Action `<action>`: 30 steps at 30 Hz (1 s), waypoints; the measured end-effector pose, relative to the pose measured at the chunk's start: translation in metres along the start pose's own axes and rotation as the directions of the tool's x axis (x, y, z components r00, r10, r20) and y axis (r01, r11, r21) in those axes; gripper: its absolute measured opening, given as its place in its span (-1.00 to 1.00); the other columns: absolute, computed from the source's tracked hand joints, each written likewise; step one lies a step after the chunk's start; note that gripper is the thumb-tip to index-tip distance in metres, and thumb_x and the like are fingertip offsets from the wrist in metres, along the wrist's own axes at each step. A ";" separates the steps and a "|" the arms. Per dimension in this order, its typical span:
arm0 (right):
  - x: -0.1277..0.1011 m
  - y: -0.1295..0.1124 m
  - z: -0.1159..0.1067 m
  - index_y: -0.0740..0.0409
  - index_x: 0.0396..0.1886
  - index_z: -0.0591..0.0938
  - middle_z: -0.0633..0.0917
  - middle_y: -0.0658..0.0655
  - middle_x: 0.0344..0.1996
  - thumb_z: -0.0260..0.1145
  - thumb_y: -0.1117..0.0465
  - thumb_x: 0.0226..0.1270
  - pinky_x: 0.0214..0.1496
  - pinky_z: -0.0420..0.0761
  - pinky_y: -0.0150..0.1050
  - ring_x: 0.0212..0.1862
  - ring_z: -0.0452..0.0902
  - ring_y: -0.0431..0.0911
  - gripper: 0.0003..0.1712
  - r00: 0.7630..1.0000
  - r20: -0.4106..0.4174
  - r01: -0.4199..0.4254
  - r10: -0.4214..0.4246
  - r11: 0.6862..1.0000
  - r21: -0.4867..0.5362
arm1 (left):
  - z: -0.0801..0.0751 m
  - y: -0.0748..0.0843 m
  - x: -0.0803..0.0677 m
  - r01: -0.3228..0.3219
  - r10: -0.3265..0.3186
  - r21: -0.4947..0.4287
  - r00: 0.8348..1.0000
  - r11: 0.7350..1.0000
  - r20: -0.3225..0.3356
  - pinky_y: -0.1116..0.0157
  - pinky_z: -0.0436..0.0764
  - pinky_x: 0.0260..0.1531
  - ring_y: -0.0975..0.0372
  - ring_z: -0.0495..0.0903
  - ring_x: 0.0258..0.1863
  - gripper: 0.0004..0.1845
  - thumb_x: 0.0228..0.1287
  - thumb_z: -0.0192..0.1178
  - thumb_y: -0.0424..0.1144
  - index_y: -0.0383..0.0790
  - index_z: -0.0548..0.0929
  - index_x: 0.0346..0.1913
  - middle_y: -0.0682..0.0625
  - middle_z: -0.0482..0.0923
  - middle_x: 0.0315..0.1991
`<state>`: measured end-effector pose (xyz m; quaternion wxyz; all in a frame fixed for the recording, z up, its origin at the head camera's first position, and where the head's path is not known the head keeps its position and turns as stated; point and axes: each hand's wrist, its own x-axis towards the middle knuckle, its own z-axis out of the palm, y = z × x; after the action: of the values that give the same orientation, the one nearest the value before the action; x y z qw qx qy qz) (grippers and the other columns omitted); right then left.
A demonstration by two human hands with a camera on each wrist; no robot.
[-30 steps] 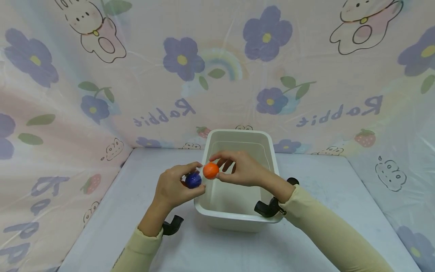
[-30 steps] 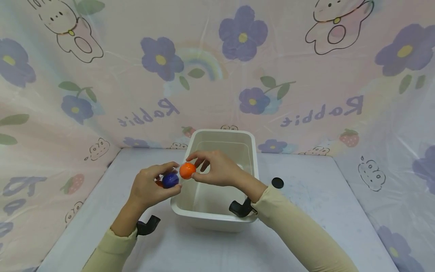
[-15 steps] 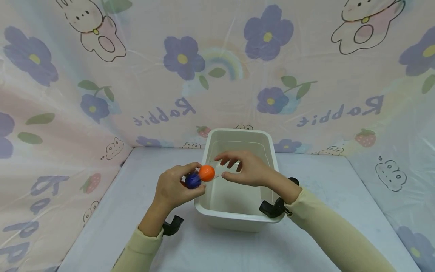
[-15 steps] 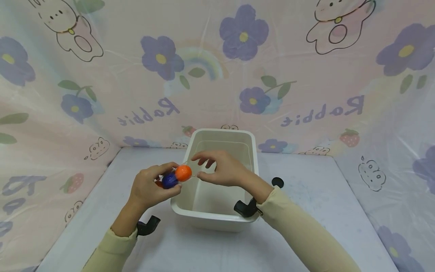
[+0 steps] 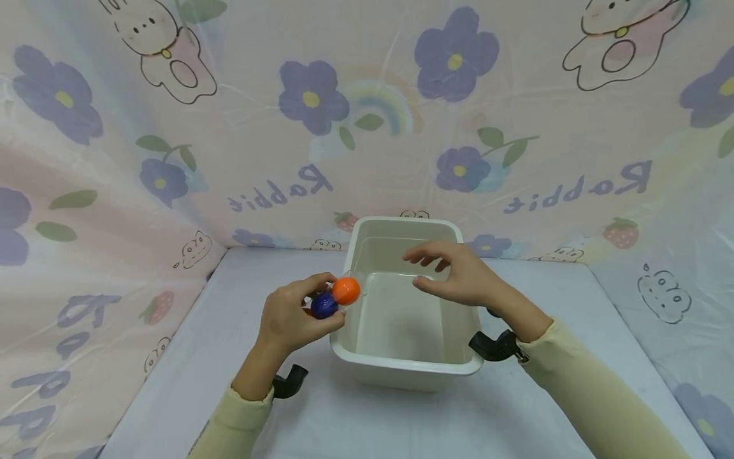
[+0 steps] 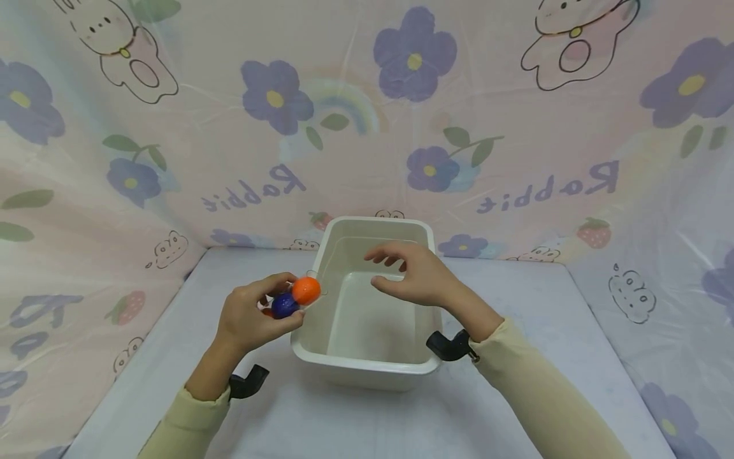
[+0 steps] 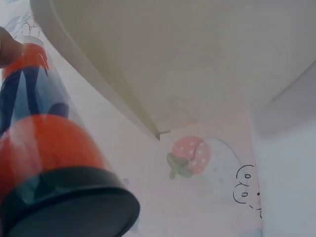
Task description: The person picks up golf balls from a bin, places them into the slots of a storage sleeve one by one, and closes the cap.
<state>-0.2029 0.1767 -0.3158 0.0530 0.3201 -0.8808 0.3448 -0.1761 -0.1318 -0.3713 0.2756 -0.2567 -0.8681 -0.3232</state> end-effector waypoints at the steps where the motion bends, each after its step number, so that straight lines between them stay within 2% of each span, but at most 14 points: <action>1: -0.002 0.002 -0.002 -0.06 0.08 0.61 0.68 -0.05 -0.01 0.39 0.15 0.17 -0.09 0.58 -0.11 -0.05 0.58 -0.12 -0.57 1.000 -0.006 -0.009 0.009 1.000 -0.011 | 0.000 -0.001 0.000 -0.002 0.002 0.001 1.000 1.000 -0.002 0.53 0.49 -0.64 0.35 0.64 -0.54 -0.54 -0.24 0.44 -0.07 -0.03 0.69 -0.13 0.05 0.73 -0.40; 10: -0.026 0.026 -0.021 0.08 0.10 0.60 0.67 0.12 -0.02 0.37 0.19 0.19 -0.12 0.57 0.01 -0.04 0.58 0.05 -0.56 0.994 -0.083 -0.081 0.071 0.989 -0.121 | -0.001 -0.004 -0.003 -0.023 0.023 0.017 0.999 1.000 -0.025 0.51 0.54 -0.60 0.36 0.58 -0.58 -0.53 -0.26 0.46 -0.10 -0.06 0.70 -0.12 0.04 0.73 -0.39; 14: -0.038 0.040 -0.026 0.08 0.09 0.60 0.67 0.13 -0.02 0.37 0.19 0.19 -0.13 0.58 -0.01 -0.05 0.59 0.06 -0.56 0.986 -0.129 -0.127 0.106 0.978 -0.168 | -0.002 -0.007 -0.004 -0.028 0.029 0.025 0.999 0.999 -0.029 0.51 0.54 -0.60 0.37 0.58 -0.59 -0.52 -0.27 0.46 -0.09 -0.06 0.70 -0.13 0.04 0.73 -0.40; 22: -0.063 0.072 -0.029 0.09 0.08 0.60 0.64 0.15 0.03 0.36 0.16 0.22 -0.17 0.59 -0.04 -0.07 0.59 0.08 -0.59 0.968 -0.200 -0.190 0.153 0.965 -0.179 | -0.003 -0.008 -0.007 -0.021 0.022 0.032 0.999 0.999 -0.034 0.51 0.56 -0.58 0.36 0.61 -0.58 -0.52 -0.28 0.46 -0.08 -0.07 0.70 -0.14 0.04 0.73 -0.40; 27: -0.076 0.090 -0.025 0.12 0.07 0.61 0.64 0.20 0.02 0.35 0.14 0.23 -0.16 0.60 -0.01 -0.07 0.59 0.13 -0.60 0.951 -0.215 -0.260 0.222 0.952 -0.165 | -0.005 -0.008 -0.008 -0.010 0.011 0.026 0.999 1.000 -0.037 0.47 0.58 -0.59 0.36 0.61 -0.57 -0.53 -0.27 0.46 -0.09 -0.07 0.70 -0.14 0.04 0.73 -0.40; 30: -0.084 0.102 -0.021 0.14 0.06 0.60 0.63 0.23 0.03 0.34 0.12 0.25 -0.14 0.61 0.06 -0.05 0.59 0.16 -0.60 0.933 -0.219 -0.324 0.287 0.933 -0.156 | -0.006 -0.008 -0.008 -0.007 0.008 0.022 0.999 1.000 -0.038 0.48 0.57 -0.60 0.35 0.62 -0.57 -0.52 -0.27 0.47 -0.09 -0.07 0.70 -0.13 0.04 0.73 -0.40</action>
<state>-0.2004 0.2908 -0.3849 0.1136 0.1375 -0.9395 0.2926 -0.1734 -0.1429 -0.3760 0.2963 -0.2508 -0.8652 -0.3175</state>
